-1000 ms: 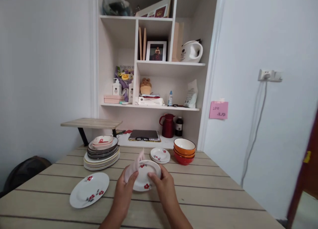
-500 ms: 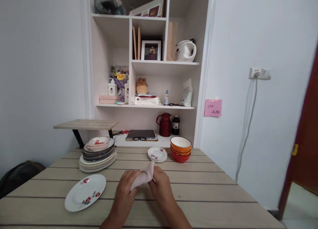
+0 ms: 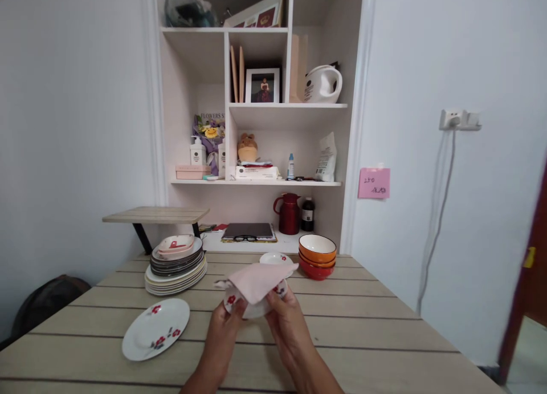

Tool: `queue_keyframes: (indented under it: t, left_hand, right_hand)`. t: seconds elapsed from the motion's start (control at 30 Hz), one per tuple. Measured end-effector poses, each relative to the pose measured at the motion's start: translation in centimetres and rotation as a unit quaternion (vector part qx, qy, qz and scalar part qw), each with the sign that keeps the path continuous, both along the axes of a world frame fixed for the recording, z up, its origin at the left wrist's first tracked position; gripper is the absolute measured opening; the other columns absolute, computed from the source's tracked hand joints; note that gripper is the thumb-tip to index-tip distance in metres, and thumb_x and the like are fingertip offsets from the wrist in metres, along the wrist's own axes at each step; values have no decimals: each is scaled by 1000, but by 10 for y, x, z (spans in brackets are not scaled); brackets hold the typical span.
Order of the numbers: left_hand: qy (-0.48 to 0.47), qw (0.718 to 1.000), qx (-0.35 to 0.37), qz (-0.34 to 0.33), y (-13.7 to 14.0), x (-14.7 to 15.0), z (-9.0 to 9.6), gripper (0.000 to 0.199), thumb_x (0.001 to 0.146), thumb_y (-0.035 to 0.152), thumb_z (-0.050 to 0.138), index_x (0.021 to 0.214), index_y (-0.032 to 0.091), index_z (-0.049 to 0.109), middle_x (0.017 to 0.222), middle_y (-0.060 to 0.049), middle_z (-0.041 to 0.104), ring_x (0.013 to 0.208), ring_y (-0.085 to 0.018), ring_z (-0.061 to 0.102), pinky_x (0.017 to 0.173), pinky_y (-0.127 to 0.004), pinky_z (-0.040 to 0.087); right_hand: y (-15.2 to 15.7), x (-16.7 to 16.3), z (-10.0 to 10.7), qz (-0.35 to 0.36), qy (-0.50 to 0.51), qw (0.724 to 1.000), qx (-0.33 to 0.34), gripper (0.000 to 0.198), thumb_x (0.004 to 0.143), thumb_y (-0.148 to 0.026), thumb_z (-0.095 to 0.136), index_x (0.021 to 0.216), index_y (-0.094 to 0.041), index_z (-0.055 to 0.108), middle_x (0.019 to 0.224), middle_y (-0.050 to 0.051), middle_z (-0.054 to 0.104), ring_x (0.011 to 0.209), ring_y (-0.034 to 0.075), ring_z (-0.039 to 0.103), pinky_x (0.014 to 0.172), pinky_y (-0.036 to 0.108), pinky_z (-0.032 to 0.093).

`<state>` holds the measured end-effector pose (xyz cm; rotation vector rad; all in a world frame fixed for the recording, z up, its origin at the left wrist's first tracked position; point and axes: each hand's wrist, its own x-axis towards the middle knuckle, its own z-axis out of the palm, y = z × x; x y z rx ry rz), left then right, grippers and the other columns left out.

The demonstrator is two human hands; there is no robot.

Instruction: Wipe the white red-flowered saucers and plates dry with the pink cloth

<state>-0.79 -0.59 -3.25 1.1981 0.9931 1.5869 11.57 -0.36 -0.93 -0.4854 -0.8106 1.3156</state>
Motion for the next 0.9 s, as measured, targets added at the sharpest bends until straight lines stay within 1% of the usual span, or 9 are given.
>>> queue_keyframes:
  t: [0.17,0.23,0.3,0.4,0.47,0.53,0.6,0.73,0.9]
  left_hand:
    - [24,999,14,-20,11,0,-12,50,69,41,72,110,15,61,98,-9,69,85,-20,64,79,-31,51]
    - [63,998,16,25,19,-4,-19,55,65,31,73,116,17,57,104,-10,65,82,-19,63,74,-31,52]
    - [120,987,49,94,23,-9,-22,46,68,27,66,113,17,57,110,-12,59,85,-19,62,73,-33,52]
    - [168,944,175,222,19,-17,-17,37,79,24,55,115,18,54,115,-13,54,96,-22,60,85,-41,51]
    - [215,901,267,264,10,-19,-10,41,84,26,54,125,21,48,123,-13,52,114,-25,53,96,-45,45]
    - [259,867,325,276,1,-19,-4,46,86,29,56,130,22,45,130,-15,50,125,-28,46,102,-48,40]
    - [306,855,344,240,-4,-16,-2,42,86,32,59,126,22,50,126,-14,55,120,-27,51,99,-45,44]
    - [319,880,296,193,-1,-13,-3,10,88,29,56,94,23,62,92,-7,64,90,-22,62,82,-37,51]
    - [224,926,232,195,2,-12,0,9,81,26,60,90,22,62,91,-5,61,85,-19,60,76,-31,51]
  right_hand:
    - [11,7,-7,-69,-10,996,-52,44,63,-35,82,103,-21,69,94,6,76,75,22,67,69,33,51]
    - [17,17,-8,-133,-43,990,-28,42,65,-36,79,103,-22,68,95,3,75,78,21,66,70,31,50]
    - [22,30,-7,-206,-87,975,5,36,68,-37,77,99,-23,67,92,1,73,78,20,63,69,29,47]
    - [21,46,-1,-268,-183,945,49,24,74,-39,71,92,-22,66,88,1,71,79,21,59,71,29,44]
    - [16,49,4,-287,-291,909,83,17,78,-38,68,84,-22,66,82,1,69,76,21,58,71,29,42]
    - [11,46,6,-268,-392,867,149,10,81,-33,65,82,-23,67,81,3,69,77,22,59,72,31,42]
    - [6,39,7,-244,-446,836,205,7,81,-27,63,81,-24,70,83,4,70,82,24,60,75,32,43]
    - [2,25,3,-203,-472,827,229,8,81,-25,63,79,-26,70,80,5,71,80,25,62,74,33,45]
    - [3,21,-3,-221,-469,827,218,7,81,-26,64,82,-26,71,83,6,72,81,26,63,73,34,46]
